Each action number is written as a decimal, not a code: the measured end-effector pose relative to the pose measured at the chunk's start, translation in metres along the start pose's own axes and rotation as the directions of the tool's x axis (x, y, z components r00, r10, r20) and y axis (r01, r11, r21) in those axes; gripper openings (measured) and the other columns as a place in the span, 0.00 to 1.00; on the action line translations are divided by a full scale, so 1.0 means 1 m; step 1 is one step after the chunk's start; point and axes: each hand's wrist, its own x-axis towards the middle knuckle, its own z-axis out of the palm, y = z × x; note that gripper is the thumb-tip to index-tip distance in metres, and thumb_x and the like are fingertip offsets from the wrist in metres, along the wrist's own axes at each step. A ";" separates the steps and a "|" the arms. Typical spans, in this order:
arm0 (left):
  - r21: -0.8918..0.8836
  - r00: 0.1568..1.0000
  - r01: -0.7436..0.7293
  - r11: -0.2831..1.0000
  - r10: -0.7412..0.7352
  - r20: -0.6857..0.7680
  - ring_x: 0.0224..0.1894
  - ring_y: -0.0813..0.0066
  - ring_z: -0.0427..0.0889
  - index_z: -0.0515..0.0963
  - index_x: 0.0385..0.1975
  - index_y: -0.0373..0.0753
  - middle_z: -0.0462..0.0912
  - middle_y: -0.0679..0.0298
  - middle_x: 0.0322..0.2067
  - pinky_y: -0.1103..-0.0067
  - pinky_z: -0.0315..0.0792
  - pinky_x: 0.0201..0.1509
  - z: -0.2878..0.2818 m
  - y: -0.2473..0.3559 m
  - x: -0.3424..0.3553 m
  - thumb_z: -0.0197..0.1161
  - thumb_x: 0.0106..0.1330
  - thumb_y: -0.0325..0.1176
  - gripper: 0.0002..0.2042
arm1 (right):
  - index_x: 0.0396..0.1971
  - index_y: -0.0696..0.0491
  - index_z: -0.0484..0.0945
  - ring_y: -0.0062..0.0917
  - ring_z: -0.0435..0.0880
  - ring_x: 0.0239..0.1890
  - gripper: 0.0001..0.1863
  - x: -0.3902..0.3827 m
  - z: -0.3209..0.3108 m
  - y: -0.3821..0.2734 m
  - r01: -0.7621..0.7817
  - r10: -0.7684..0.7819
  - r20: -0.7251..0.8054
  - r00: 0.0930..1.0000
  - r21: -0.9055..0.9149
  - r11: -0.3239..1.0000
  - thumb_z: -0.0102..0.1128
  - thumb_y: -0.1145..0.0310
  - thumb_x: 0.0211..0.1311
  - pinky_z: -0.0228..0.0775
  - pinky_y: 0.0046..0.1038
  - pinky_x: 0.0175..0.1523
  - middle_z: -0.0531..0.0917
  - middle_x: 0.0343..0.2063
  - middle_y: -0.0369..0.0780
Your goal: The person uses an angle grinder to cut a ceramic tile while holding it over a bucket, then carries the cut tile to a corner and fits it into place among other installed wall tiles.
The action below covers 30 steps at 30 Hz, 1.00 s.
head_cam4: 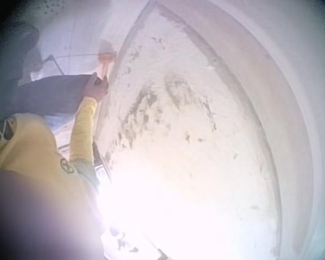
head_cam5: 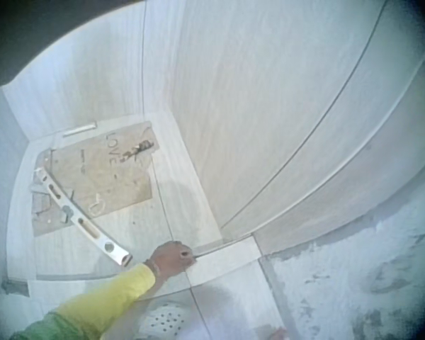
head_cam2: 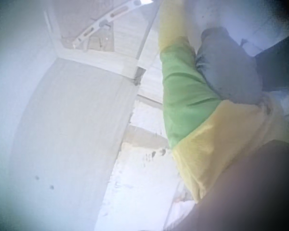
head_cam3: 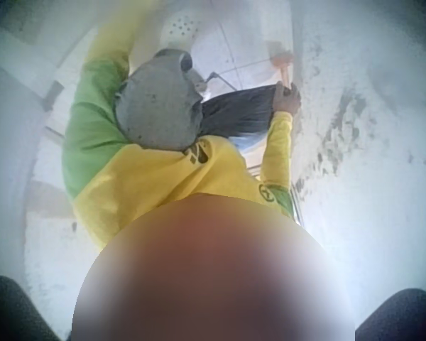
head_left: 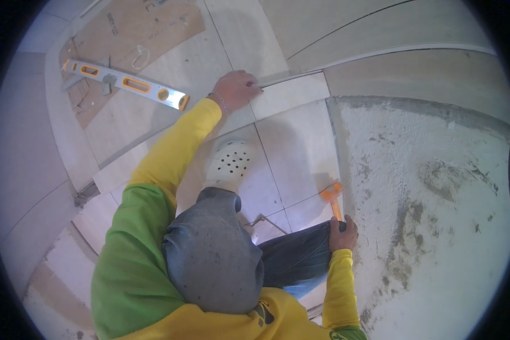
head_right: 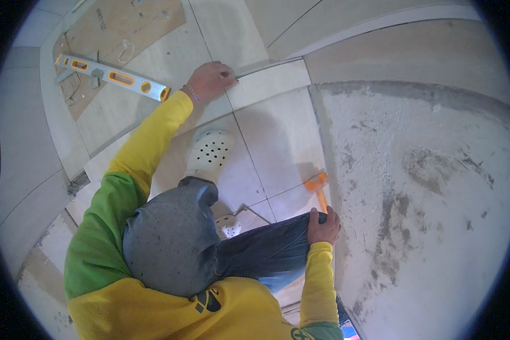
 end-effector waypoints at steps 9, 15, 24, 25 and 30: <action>0.112 0.991 -0.120 0.986 0.125 -0.043 0.43 0.54 0.79 0.84 0.30 0.41 0.81 0.55 0.34 0.63 0.74 0.48 0.019 -0.006 0.027 0.57 0.61 0.41 0.13 | 0.56 0.51 0.77 0.48 0.71 0.61 0.33 0.003 0.005 0.006 -0.039 0.039 -0.008 0.999 -0.031 0.999 0.63 0.44 0.56 0.62 0.47 0.65 0.75 0.58 0.51; 0.059 0.953 -0.243 0.968 0.250 -0.172 0.42 0.54 0.78 0.81 0.25 0.38 0.79 0.56 0.31 0.62 0.73 0.48 0.028 -0.014 0.029 0.57 0.59 0.37 0.10 | 0.55 0.51 0.78 0.48 0.73 0.60 0.33 -0.002 0.004 0.005 -0.040 0.038 -0.039 0.999 -0.034 0.999 0.63 0.44 0.56 0.63 0.46 0.65 0.76 0.56 0.52; 0.011 0.928 -0.280 0.960 0.273 -0.254 0.42 0.55 0.78 0.81 0.28 0.36 0.79 0.55 0.31 0.64 0.73 0.47 0.034 -0.027 0.022 0.60 0.59 0.34 0.08 | 0.55 0.53 0.78 0.49 0.74 0.58 0.33 -0.003 0.002 0.002 -0.016 0.014 -0.046 0.999 -0.047 0.999 0.63 0.44 0.57 0.64 0.44 0.65 0.77 0.55 0.54; 0.009 0.924 -0.287 0.958 0.280 -0.260 0.42 0.55 0.78 0.81 0.28 0.36 0.79 0.55 0.31 0.64 0.73 0.47 0.031 -0.029 0.019 0.60 0.59 0.34 0.08 | 0.55 0.53 0.78 0.49 0.74 0.58 0.33 -0.003 0.001 0.001 -0.019 0.016 -0.048 0.999 -0.056 0.998 0.63 0.44 0.57 0.65 0.44 0.65 0.76 0.55 0.54; -0.010 0.940 -0.247 0.969 0.237 -0.245 0.41 0.55 0.78 0.80 0.28 0.36 0.79 0.55 0.32 0.65 0.74 0.46 0.008 -0.045 -0.002 0.61 0.59 0.34 0.08 | 0.55 0.53 0.78 0.49 0.74 0.58 0.32 -0.003 0.000 -0.006 -0.021 0.018 -0.046 0.999 -0.059 0.998 0.62 0.44 0.58 0.65 0.44 0.64 0.77 0.56 0.53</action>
